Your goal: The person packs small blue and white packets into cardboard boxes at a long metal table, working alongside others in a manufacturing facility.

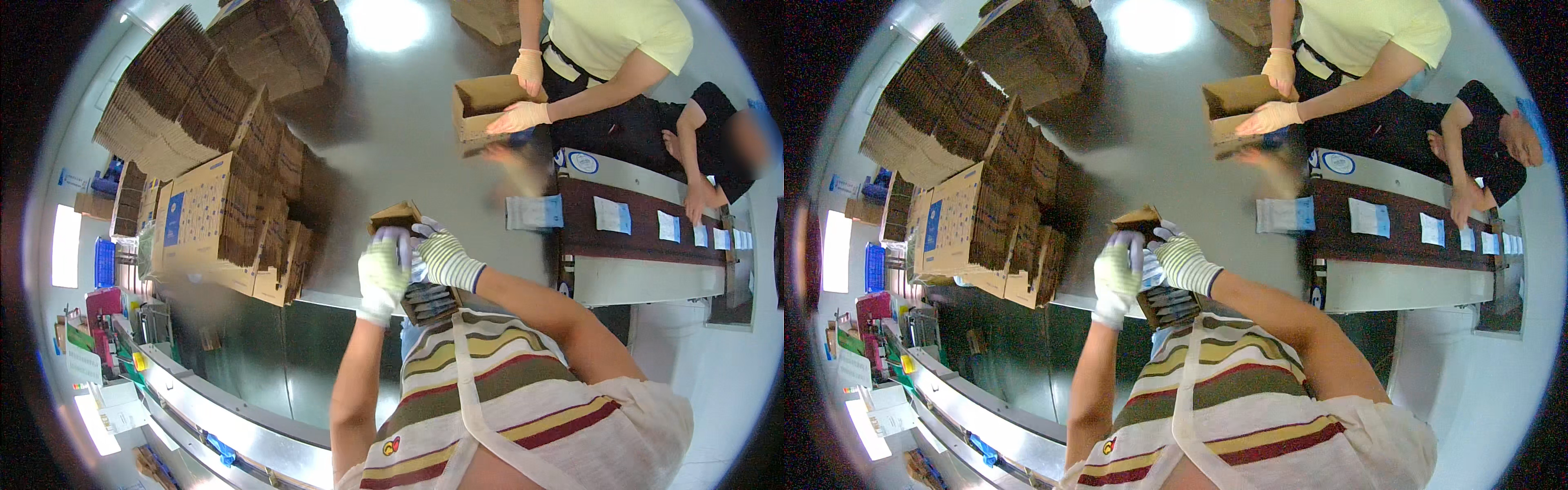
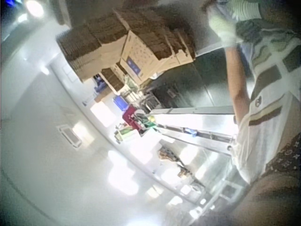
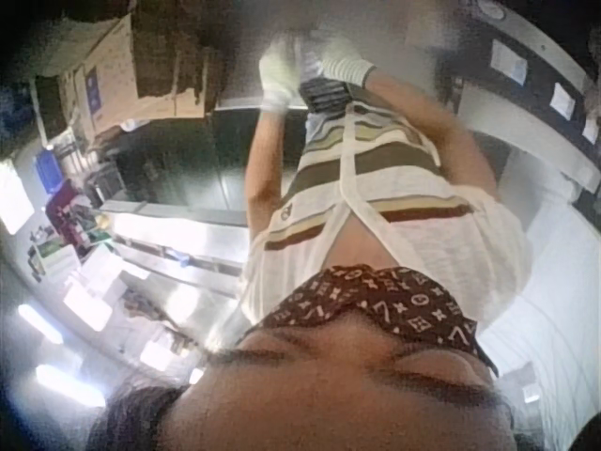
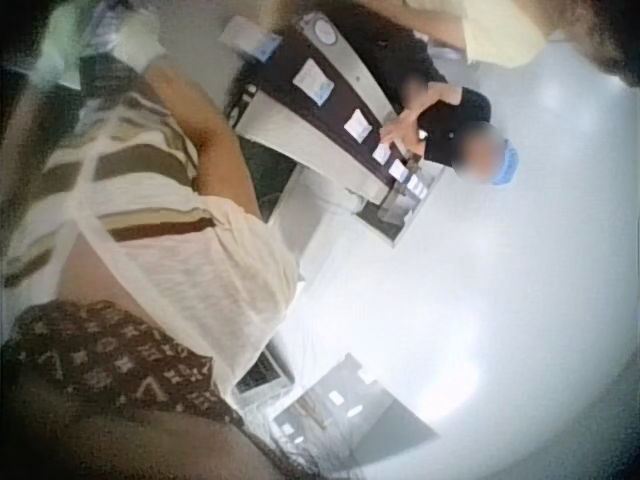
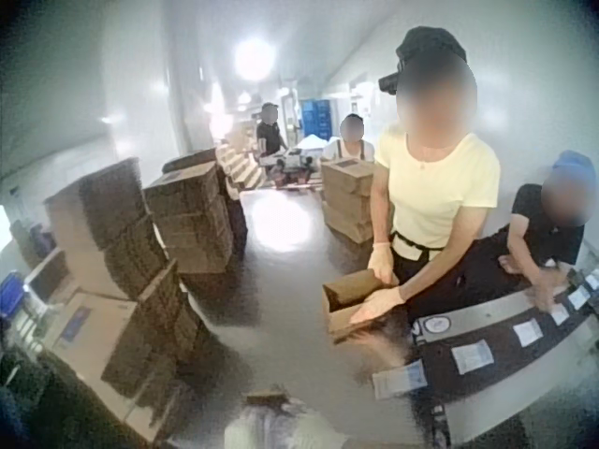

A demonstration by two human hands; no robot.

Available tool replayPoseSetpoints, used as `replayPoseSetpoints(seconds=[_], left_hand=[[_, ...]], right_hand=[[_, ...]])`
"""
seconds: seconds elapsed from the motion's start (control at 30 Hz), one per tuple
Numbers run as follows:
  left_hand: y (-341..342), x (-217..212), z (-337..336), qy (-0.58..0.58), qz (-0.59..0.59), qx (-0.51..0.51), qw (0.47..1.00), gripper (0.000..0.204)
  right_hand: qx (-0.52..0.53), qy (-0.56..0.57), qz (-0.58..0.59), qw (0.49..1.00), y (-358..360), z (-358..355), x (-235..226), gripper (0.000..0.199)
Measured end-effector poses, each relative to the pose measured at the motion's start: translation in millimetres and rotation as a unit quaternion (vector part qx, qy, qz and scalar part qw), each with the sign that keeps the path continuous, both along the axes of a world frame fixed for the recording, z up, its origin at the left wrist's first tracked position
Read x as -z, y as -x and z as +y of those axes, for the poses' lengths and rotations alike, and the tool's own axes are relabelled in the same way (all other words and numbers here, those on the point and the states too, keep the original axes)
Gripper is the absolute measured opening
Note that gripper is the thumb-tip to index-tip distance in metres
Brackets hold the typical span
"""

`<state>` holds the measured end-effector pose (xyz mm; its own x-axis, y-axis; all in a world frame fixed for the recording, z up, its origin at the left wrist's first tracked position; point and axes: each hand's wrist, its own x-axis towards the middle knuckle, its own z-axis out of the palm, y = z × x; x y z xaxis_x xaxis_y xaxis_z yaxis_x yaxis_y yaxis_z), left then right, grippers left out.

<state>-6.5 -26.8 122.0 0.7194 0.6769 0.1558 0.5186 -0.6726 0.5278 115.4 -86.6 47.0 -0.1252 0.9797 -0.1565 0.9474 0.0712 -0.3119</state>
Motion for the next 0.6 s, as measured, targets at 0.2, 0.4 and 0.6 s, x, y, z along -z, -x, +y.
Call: replayPoseSetpoints(seconds=[0.2,0.4,0.6], left_hand=[[-22.0,63.5,28.1,0.013,0.187,0.008,0.982,0.023],[6.4,199.5,50.3,0.106,0.32,0.146,0.93,0.031],[-1.1,64.9,-17.2,0.036,0.29,0.123,0.948,0.037]], right_hand=[[0.112,-0.081,0.068,0.988,-16.6,-44.2,-41.4,0.09],[0.136,0.058,0.23,0.962,-4.0,-65.7,6.8,0.082],[0.169,0.038,0.303,0.937,-26.7,-86.9,-34.6,0.08]])
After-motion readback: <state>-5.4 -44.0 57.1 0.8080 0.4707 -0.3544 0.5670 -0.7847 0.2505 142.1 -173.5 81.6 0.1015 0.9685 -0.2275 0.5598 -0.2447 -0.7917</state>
